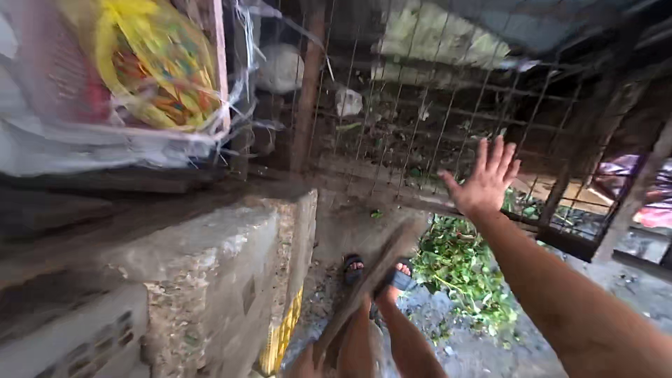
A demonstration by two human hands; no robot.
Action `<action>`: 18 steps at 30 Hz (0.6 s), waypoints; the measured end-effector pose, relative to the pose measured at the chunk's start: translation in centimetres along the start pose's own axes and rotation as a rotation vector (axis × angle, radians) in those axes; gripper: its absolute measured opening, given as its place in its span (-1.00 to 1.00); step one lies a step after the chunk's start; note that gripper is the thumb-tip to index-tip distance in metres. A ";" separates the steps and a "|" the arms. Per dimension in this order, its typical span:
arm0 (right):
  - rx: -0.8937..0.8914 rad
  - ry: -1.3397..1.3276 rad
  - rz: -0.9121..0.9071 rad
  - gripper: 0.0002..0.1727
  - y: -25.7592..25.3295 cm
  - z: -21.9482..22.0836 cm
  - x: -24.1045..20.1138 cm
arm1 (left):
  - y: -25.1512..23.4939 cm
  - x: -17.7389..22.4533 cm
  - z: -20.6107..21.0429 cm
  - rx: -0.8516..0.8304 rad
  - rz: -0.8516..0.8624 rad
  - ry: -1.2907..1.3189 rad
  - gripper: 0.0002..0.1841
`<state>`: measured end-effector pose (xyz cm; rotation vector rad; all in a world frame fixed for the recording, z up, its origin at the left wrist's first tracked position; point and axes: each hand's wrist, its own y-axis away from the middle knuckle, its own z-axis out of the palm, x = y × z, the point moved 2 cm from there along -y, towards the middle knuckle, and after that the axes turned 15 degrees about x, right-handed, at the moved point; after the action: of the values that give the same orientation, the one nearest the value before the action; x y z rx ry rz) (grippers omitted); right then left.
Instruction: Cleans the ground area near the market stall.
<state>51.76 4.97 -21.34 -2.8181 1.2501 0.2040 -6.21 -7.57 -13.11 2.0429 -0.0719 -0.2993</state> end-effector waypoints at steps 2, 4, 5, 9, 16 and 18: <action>-0.028 0.036 0.012 0.37 0.2 -0.3 -0.1 | -4.2 1.2 1.0 0.034 -0.075 0.055 -0.31; -0.024 0.052 0.024 0.36 -0.2 -0.3 -0.4 | -8.2 3.1 1.9 0.122 -0.190 0.138 -0.30; -0.025 0.057 0.029 0.35 0.1 -0.3 -0.3 | -9.4 4.0 2.4 0.178 -0.249 0.189 -0.29; -0.020 0.051 0.050 0.34 -0.2 -0.2 -0.4 | -13.4 8.6 2.9 0.302 -0.402 0.401 -0.21; 0.004 0.058 0.041 0.32 -0.1 0.0 -0.4 | -22.9 15.0 -1.9 0.367 -0.317 0.464 -0.26; -0.008 0.068 0.040 0.33 0.1 0.0 -0.4 | -25.2 17.4 -3.8 0.318 -0.194 0.410 -0.28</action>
<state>51.46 5.17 -21.26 -2.8309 1.3230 0.1156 9.65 4.51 -36.67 2.3926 0.3535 0.0198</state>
